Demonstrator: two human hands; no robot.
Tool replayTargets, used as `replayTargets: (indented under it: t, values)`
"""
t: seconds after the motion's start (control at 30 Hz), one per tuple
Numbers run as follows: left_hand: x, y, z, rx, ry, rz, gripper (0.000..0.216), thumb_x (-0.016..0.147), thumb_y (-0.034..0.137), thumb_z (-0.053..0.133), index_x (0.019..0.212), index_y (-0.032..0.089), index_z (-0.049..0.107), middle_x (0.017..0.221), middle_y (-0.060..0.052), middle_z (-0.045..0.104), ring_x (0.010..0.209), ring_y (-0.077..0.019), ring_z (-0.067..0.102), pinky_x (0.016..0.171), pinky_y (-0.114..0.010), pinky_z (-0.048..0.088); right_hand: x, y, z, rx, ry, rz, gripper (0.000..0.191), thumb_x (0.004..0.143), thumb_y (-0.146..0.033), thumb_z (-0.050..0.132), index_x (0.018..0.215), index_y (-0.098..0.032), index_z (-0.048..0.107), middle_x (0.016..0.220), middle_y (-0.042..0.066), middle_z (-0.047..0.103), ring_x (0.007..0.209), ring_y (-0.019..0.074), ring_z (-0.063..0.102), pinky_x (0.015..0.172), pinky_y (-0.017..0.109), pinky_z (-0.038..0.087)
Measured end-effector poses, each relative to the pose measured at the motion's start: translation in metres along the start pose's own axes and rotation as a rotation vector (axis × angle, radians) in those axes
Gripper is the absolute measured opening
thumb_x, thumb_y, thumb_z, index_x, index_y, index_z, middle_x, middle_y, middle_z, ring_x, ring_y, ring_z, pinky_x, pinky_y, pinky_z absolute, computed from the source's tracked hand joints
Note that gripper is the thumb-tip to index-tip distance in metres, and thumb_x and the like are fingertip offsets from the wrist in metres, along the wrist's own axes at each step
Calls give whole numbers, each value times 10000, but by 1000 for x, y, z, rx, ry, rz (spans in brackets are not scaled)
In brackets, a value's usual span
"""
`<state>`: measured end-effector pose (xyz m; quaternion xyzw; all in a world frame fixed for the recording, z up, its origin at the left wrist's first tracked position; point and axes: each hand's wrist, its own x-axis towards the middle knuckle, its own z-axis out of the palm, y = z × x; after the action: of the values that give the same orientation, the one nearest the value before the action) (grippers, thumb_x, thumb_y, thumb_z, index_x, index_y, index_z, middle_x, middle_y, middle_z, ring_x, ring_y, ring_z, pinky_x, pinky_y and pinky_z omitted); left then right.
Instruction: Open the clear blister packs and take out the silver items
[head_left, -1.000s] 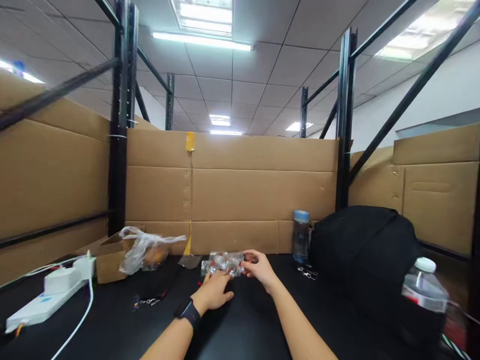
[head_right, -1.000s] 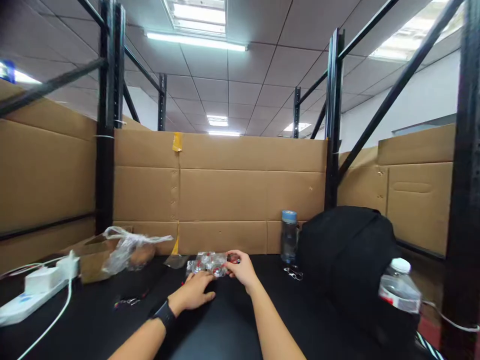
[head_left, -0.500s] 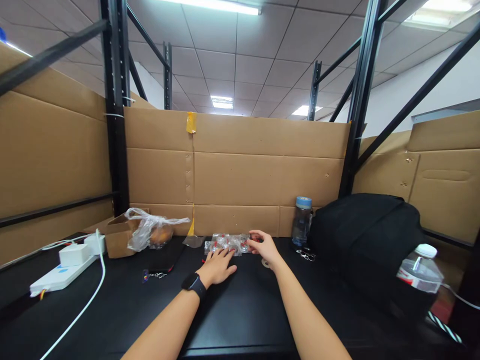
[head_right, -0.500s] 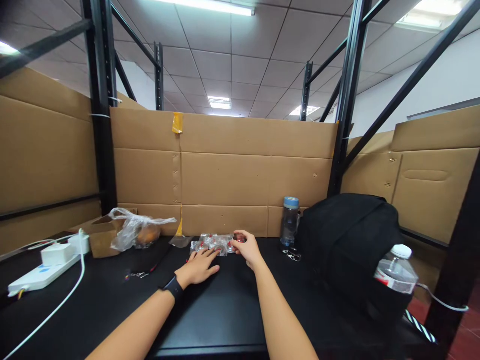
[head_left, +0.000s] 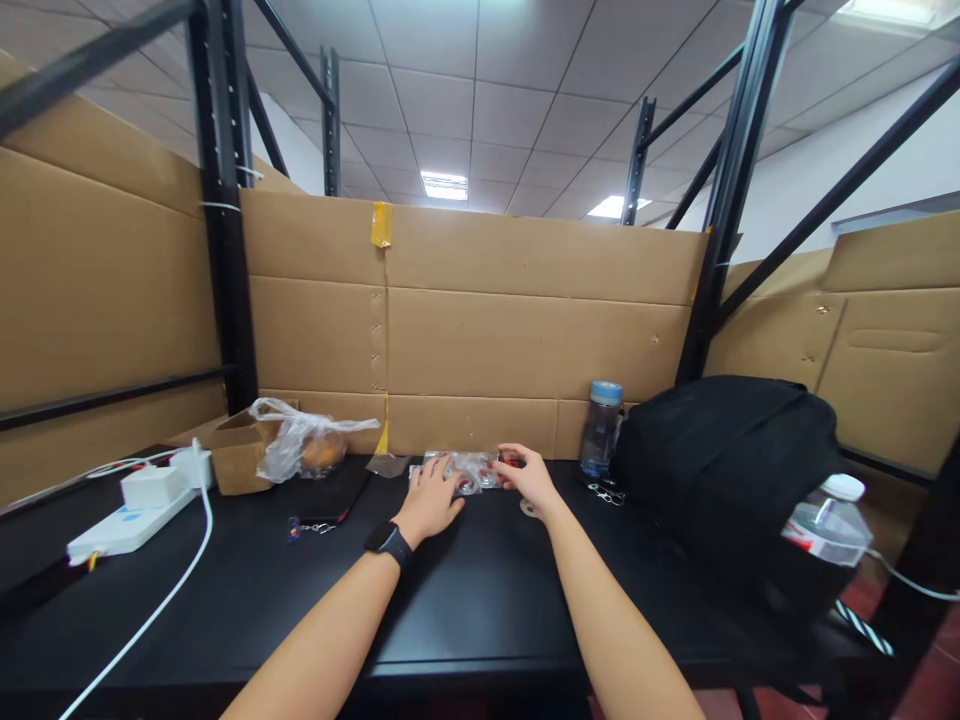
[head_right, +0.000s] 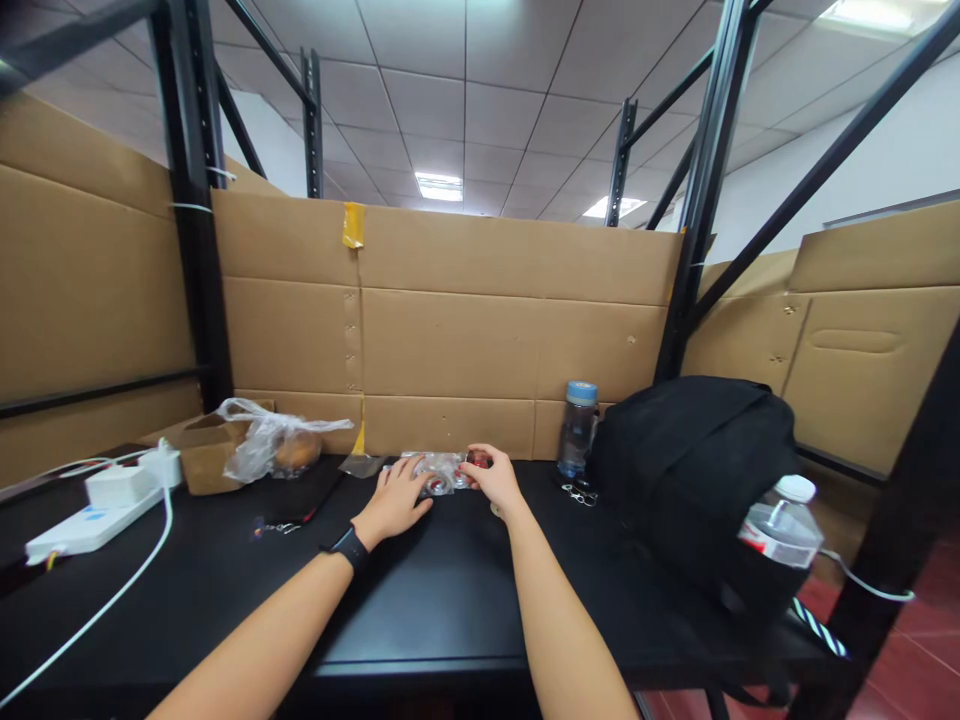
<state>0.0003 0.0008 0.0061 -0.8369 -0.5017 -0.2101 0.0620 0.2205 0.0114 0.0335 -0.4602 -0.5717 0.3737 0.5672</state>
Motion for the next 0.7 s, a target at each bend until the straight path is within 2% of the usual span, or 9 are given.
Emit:
replayTargets:
  t: [0.07,0.17,0.3,0.37,0.47,0.57,0.7]
  values:
    - [6,-3,4,-33,54,-28,550,886,360,561,1428,282,505,1598,-119,335,1447,-368,272,1127,-606,257,0,-1,0,6,0,-3,403,707,-220,790,1095,-195,684,1049,62,677,571,109,673,477,207,514]
    - [16,-13,13,-154,60,-71,599,909,402,550,1486,306,422,1581,-99,380,1430,-353,311,1113,-608,286,0,-2,0,12,-2,-3,406,704,-225,789,1096,-197,686,1042,58,675,582,111,674,485,208,516]
    - [25,-26,23,-341,24,-6,508,924,389,559,1420,291,512,1466,-70,540,1384,-298,410,1129,-519,329,-1,-3,0,1,-3,-5,420,696,-243,796,1098,-193,686,1053,61,673,581,106,668,498,215,521]
    - [27,-28,25,-408,50,46,456,924,352,567,1370,257,565,1410,-74,592,1345,-270,468,1133,-454,349,-1,-3,0,-20,-3,-9,431,695,-260,796,1106,-191,682,1063,63,673,579,102,662,498,214,518]
    - [25,-24,20,-461,150,91,345,922,316,575,1251,235,640,1301,-71,667,1251,-241,559,1105,-387,386,-2,-4,-2,-74,-11,-26,449,701,-286,785,1124,-182,678,1070,72,675,573,95,647,495,213,510]
    - [20,-16,8,-488,209,64,255,899,275,600,1145,235,654,1106,-46,736,1077,-210,652,1022,-336,445,-2,-4,-4,-150,-13,-53,473,701,-306,770,1145,-172,680,1084,85,679,593,103,639,500,223,508]
    - [10,-9,-4,-505,154,102,475,850,186,610,1314,245,524,972,-10,747,977,-190,683,954,-301,467,3,2,-11,-273,-17,-141,499,689,-306,761,1164,-169,686,1066,91,705,712,156,660,577,258,538]
